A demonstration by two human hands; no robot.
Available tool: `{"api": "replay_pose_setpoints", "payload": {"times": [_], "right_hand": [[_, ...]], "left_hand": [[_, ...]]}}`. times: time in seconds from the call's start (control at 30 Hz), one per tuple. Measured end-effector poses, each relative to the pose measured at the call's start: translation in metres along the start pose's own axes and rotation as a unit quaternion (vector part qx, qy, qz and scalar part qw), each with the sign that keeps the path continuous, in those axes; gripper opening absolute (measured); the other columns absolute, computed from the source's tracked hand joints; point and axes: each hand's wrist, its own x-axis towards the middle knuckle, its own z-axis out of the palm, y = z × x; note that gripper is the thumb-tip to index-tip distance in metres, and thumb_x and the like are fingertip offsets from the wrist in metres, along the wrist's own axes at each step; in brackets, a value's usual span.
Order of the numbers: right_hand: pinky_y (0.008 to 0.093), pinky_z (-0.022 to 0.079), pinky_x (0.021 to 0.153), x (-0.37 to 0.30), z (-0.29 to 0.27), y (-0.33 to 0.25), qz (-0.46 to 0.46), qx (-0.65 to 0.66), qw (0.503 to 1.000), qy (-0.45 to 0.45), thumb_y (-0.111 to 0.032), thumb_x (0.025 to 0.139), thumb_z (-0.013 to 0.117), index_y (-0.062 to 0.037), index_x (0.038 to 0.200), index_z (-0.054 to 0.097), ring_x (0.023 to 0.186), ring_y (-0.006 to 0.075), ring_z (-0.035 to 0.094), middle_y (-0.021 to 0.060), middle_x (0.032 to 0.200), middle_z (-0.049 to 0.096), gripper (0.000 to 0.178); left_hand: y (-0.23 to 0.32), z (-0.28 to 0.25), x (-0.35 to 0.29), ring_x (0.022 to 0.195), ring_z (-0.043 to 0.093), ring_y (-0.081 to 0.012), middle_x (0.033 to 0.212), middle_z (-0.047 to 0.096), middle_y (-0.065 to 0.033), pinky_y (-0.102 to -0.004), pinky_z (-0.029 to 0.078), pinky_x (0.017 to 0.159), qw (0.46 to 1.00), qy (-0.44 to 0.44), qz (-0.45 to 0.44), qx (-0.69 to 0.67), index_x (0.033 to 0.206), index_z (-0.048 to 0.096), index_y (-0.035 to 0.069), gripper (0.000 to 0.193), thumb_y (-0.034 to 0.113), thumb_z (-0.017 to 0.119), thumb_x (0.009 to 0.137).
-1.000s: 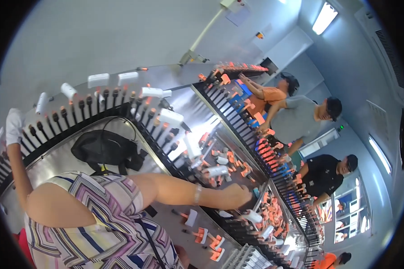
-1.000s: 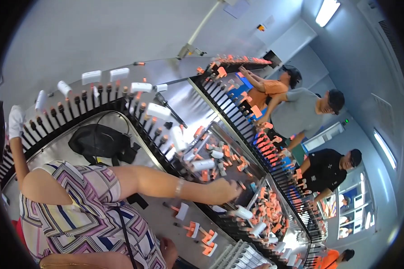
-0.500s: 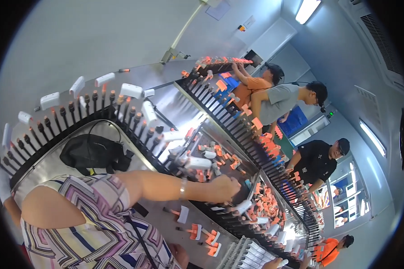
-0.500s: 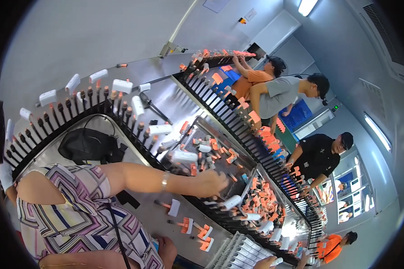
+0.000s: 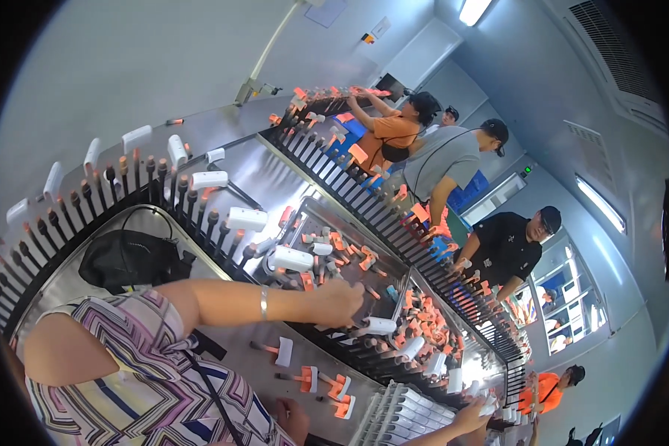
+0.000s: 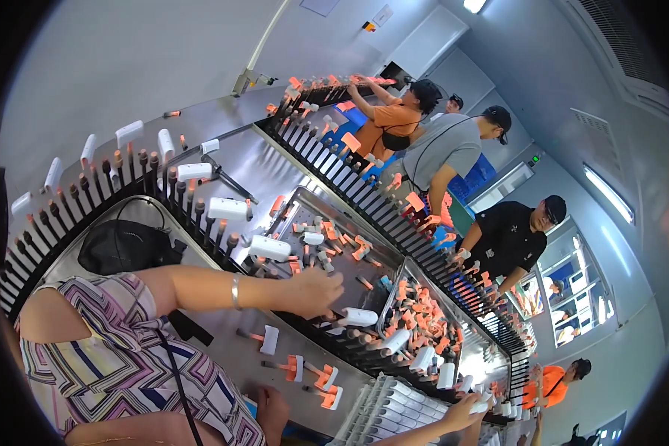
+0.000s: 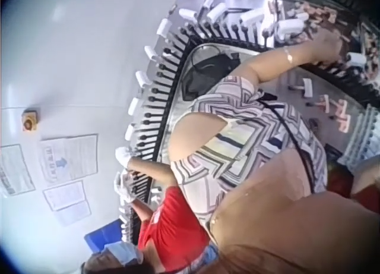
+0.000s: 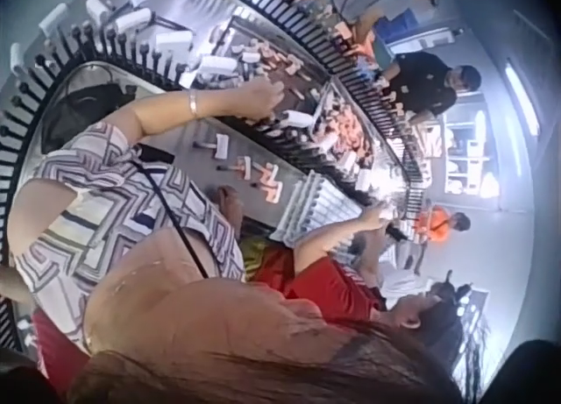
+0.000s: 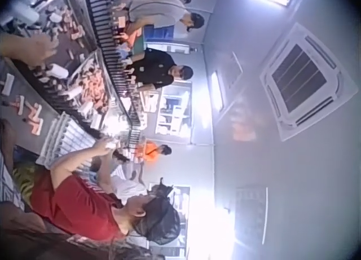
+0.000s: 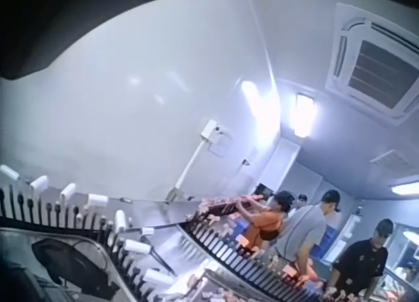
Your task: Assembling small plastic components onto a moving conveyor belt system in a factory setting.
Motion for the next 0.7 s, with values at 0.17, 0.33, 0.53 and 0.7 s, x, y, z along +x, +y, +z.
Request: {"api": "replay_pose_setpoints", "payload": {"times": [0.17,0.33,0.53,0.7], "right_hand": [[0.0449,0.045,0.093,-0.033,-0.005,-0.198,0.162,-0.065,0.936,-0.306,-0.037,0.096,0.052,-0.0008,0.119,0.06,0.11,0.0383,0.058,0.0245,0.115,0.063,0.043],[0.0403,0.048,0.082,-0.035,-0.004,-0.169,0.077,-0.053,0.97,-0.226,-0.024,0.093,0.059,-0.001,0.11,0.063,0.097,0.0343,0.062,0.019,0.103,0.065,0.029],[0.0391,0.05,0.074,-0.014,-0.004,-0.198,-0.016,-0.032,0.993,-0.108,-0.017,0.088,0.064,-0.0061,0.103,0.067,0.083,0.0301,0.065,0.0117,0.091,0.068,0.019],[0.0468,0.038,0.098,0.05,-0.038,-0.254,-0.176,-0.142,0.963,0.149,-0.02,0.091,0.058,0.0032,0.132,0.048,0.119,0.0415,0.051,0.0236,0.13,0.053,0.047]], "left_hand": [[0.001,-0.051,-0.018,0.129,0.042,-0.0375,0.139,0.043,-0.0238,-0.0431,0.035,0.107,0.997,0.021,0.015,0.066,0.137,0.045,0.004,0.07,0.043,0.066,0.083],[0.047,-0.097,0.001,0.134,0.039,-0.0364,0.138,0.045,-0.0238,-0.0478,0.03,0.11,0.933,0.326,0.14,-0.058,0.13,0.048,-0.002,0.065,0.041,0.065,0.085],[0.017,-0.028,-0.021,0.088,0.064,-0.0315,0.121,0.054,-0.0236,-0.0365,0.052,0.068,0.997,0.063,-0.003,0.046,0.116,0.056,-0.001,0.062,0.047,0.069,0.078],[0.001,-0.046,-0.04,0.12,0.05,-0.0339,0.126,0.052,-0.0249,-0.0452,0.041,0.1,0.991,0.1,0.016,0.085,0.127,0.052,-0.002,0.071,0.043,0.073,0.075]]}}
